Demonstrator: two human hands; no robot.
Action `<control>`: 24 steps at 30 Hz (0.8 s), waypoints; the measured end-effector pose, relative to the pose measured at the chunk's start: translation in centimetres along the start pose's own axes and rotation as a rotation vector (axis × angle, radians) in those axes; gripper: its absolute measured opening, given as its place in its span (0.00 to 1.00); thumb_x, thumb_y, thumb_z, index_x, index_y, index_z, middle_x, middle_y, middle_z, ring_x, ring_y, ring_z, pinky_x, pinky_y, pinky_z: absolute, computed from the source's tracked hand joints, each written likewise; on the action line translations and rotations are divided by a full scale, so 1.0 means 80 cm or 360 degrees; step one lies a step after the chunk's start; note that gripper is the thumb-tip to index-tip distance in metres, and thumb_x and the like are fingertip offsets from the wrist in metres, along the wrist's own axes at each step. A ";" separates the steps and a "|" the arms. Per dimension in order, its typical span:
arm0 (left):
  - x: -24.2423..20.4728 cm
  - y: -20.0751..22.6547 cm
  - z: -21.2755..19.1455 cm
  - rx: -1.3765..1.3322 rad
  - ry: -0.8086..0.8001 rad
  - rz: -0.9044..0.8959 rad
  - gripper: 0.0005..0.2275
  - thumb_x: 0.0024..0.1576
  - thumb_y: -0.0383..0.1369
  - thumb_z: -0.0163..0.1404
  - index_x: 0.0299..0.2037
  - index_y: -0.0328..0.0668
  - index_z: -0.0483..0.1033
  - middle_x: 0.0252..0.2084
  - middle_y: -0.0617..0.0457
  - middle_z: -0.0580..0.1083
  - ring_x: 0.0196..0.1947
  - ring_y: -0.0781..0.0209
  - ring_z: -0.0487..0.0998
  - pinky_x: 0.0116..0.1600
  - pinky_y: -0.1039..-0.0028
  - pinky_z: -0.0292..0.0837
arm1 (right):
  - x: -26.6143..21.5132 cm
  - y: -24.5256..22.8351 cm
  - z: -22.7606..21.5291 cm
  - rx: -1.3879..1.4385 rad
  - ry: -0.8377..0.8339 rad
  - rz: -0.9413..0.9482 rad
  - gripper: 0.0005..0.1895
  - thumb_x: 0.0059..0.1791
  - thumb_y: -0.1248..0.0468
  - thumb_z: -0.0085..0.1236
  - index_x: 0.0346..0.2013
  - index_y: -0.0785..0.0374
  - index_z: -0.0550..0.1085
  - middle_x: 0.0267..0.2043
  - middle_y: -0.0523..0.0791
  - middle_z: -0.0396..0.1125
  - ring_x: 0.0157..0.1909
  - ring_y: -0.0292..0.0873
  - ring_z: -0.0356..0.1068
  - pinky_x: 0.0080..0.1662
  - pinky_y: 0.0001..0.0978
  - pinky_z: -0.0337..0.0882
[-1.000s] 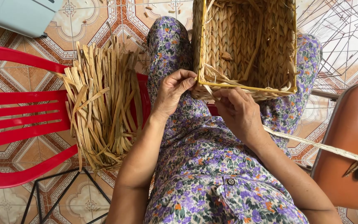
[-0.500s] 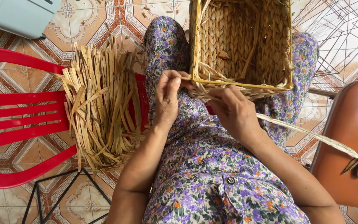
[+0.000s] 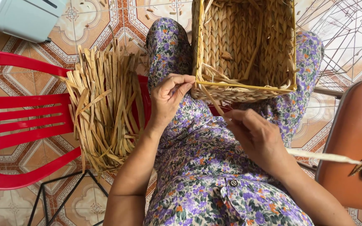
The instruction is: The person trims dried plant stalks with shears, peels them into strips, and weaves them into the frame of a rectangular basket. They continue by splitting additional stalks into thinner pieces and threading them through the weave to build the basket's sides.
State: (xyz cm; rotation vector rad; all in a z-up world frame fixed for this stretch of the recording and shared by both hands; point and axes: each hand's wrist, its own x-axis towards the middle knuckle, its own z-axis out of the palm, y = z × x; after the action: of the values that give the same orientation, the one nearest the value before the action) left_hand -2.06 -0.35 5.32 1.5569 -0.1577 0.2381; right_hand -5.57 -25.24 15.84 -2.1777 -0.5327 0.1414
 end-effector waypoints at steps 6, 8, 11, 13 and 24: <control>0.025 0.006 -0.001 0.0307 -0.0185 0.0016 0.04 0.59 0.23 0.58 0.42 0.40 0.81 0.42 0.56 0.76 0.42 0.69 0.80 0.46 0.80 0.81 | -0.007 -0.037 -0.012 0.0071 -0.0325 -0.0234 0.10 0.50 0.68 0.60 0.46 0.63 0.75 0.35 0.46 0.72 0.32 0.44 0.76 0.34 0.34 0.76; 0.032 0.016 -0.003 0.0312 -0.0230 -0.0041 0.04 0.59 0.24 0.59 0.42 0.39 0.81 0.41 0.56 0.76 0.41 0.69 0.81 0.46 0.79 0.80 | 0.000 -0.044 -0.016 0.0158 -0.0410 -0.0329 0.09 0.50 0.68 0.59 0.45 0.63 0.75 0.36 0.46 0.72 0.33 0.44 0.77 0.35 0.34 0.76; 0.038 0.027 -0.001 0.0426 -0.0272 -0.0064 0.03 0.59 0.25 0.59 0.41 0.38 0.81 0.39 0.55 0.76 0.38 0.68 0.81 0.43 0.78 0.80 | 0.007 -0.041 -0.026 0.0485 -0.0684 -0.0269 0.08 0.52 0.66 0.58 0.45 0.64 0.77 0.37 0.46 0.74 0.33 0.45 0.77 0.35 0.34 0.77; 0.037 0.029 0.001 0.0542 -0.0266 -0.0013 0.03 0.58 0.25 0.60 0.39 0.38 0.81 0.38 0.54 0.76 0.36 0.67 0.81 0.41 0.77 0.80 | 0.018 -0.029 -0.042 0.0719 -0.0862 -0.0124 0.08 0.53 0.66 0.58 0.44 0.65 0.79 0.37 0.46 0.76 0.32 0.44 0.78 0.35 0.35 0.78; 0.027 0.037 0.020 0.0977 -0.0101 0.0329 0.05 0.56 0.27 0.61 0.37 0.34 0.80 0.36 0.51 0.75 0.35 0.59 0.80 0.39 0.70 0.80 | 0.207 0.025 -0.111 0.1839 0.0083 -0.0053 0.16 0.59 0.71 0.47 0.61 0.74 0.70 0.50 0.57 0.73 0.46 0.46 0.78 0.47 0.33 0.80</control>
State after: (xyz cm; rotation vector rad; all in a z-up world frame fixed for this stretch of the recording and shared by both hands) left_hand -0.61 -1.80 8.77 2.1614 -0.3173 0.4276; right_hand 12.56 -25.79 21.16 -1.0412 -0.3187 0.2870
